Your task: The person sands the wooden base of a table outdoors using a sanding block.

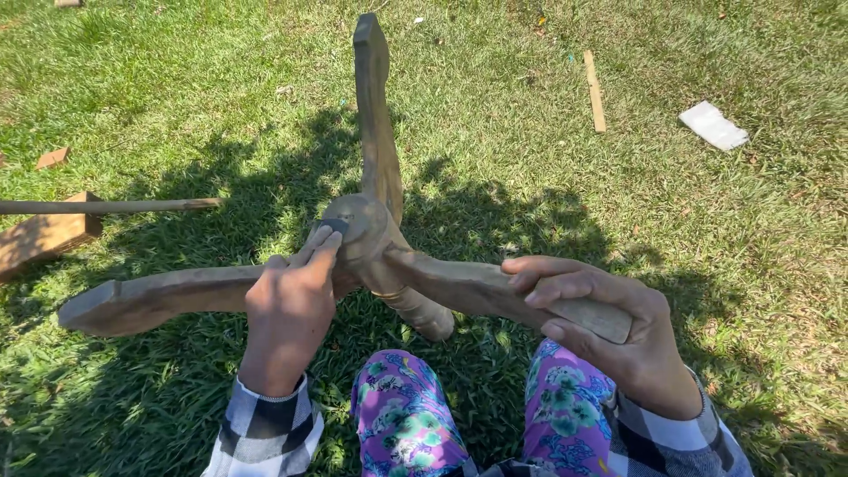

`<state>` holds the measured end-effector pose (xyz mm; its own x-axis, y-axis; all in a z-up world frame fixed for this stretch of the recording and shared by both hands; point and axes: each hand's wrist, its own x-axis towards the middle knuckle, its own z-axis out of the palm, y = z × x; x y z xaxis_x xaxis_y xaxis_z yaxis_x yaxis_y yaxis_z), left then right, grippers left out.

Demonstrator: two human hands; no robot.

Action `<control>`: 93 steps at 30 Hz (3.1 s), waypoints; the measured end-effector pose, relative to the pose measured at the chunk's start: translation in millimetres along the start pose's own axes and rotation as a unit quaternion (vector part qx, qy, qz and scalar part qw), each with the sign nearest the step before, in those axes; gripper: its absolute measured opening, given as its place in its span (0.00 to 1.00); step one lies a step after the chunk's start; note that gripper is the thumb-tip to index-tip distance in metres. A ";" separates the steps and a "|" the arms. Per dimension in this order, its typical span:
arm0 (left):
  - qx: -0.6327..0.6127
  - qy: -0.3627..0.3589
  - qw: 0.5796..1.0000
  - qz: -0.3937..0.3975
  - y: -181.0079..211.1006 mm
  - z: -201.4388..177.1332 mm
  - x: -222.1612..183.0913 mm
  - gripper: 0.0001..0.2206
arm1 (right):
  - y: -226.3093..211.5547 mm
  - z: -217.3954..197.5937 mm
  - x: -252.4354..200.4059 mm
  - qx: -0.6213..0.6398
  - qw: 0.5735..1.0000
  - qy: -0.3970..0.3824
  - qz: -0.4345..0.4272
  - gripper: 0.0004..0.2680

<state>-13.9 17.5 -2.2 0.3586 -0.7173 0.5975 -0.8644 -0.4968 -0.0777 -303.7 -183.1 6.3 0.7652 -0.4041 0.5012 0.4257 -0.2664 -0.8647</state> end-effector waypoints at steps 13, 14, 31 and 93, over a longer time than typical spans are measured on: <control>0.063 0.112 0.991 0.026 9.9 19.1 -3.3 0.22 | 0.8 -0.1 1.6 0.002 0.999 0.020 0.028 0.08; 0.051 0.116 0.991 0.031 10.5 20.2 -3.7 0.21 | -0.5 0.2 1.2 -0.004 1.000 0.023 0.019 0.08; -0.717 -0.083 0.648 -0.242 79.8 161.0 -97.3 0.19 | 15.1 -62.4 68.9 0.060 0.998 0.031 0.000 0.10; -0.472 0.293 0.781 -0.286 178.9 152.8 -15.1 0.25 | -9.8 0.0 38.4 -0.138 0.980 0.092 -0.110 0.18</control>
<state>-120.0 -135.3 -147.0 0.7974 -0.0266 0.6029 -0.5956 0.1266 0.7933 -278.4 -196.0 34.0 0.5594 -0.4544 0.6932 0.4046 -0.5802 -0.7069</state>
